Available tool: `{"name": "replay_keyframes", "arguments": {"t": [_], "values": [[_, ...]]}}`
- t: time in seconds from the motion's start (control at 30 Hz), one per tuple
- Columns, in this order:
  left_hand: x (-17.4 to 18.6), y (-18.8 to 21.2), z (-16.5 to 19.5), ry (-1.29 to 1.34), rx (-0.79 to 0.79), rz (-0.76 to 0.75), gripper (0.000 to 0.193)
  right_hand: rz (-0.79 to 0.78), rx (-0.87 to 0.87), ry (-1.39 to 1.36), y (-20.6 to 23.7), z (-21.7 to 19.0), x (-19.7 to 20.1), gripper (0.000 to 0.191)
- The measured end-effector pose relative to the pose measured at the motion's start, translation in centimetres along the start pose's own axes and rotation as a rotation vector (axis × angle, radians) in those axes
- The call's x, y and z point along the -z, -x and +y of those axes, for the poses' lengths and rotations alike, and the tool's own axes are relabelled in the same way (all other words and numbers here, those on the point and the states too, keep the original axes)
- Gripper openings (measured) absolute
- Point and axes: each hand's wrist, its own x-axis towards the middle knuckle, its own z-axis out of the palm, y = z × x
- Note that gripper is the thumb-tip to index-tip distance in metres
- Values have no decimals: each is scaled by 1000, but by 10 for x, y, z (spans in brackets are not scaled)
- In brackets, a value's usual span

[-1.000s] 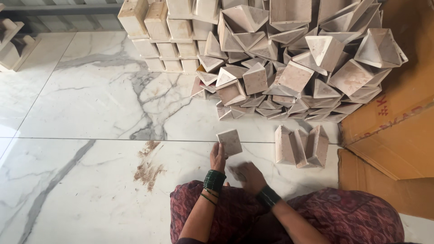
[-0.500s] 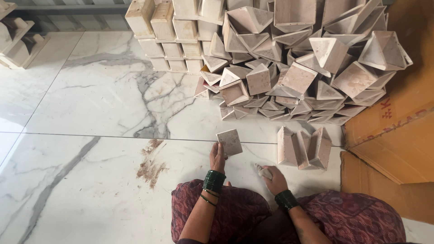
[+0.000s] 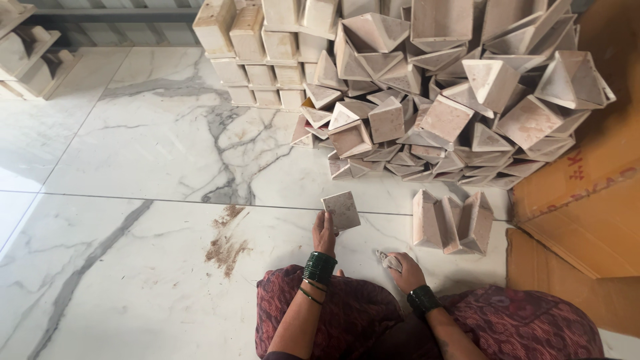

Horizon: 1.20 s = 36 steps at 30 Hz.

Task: The person sits on the floor next to a large pile of pyramid-shaped plaster molds and wipes each mold inside and out with a cloth, one at a time. Wiped molds are placed back onto the pile or into a cardboard box beside them.

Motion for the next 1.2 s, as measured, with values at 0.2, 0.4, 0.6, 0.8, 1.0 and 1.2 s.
{"name": "replay_keyframes", "arguments": {"t": [0.2, 0.4, 0.6, 0.8, 1.0, 1.2], "values": [[-1, -2, 0, 7, 7, 35, 35, -20, 12, 14, -2, 2, -2, 38], [-1, -3, -3, 14, 25, 37, 37, -40, -21, 5, 0, 4, -3, 38], [-2, -3, 0, 5, 46, 50, 37, -47, -40, 8, 0, 5, -5, 37], [-2, -2, 0, 14, 53, 63, 38, -46, -29, -11, -1, 5, -5, 37], [-1, -4, -2, 9, 49, 67, 37, -57, -19, -12, -1, 6, -7, 38], [-1, -4, -2, 24, 58, 64, 36, -63, -33, -4, -1, 6, -8, 38]]}}
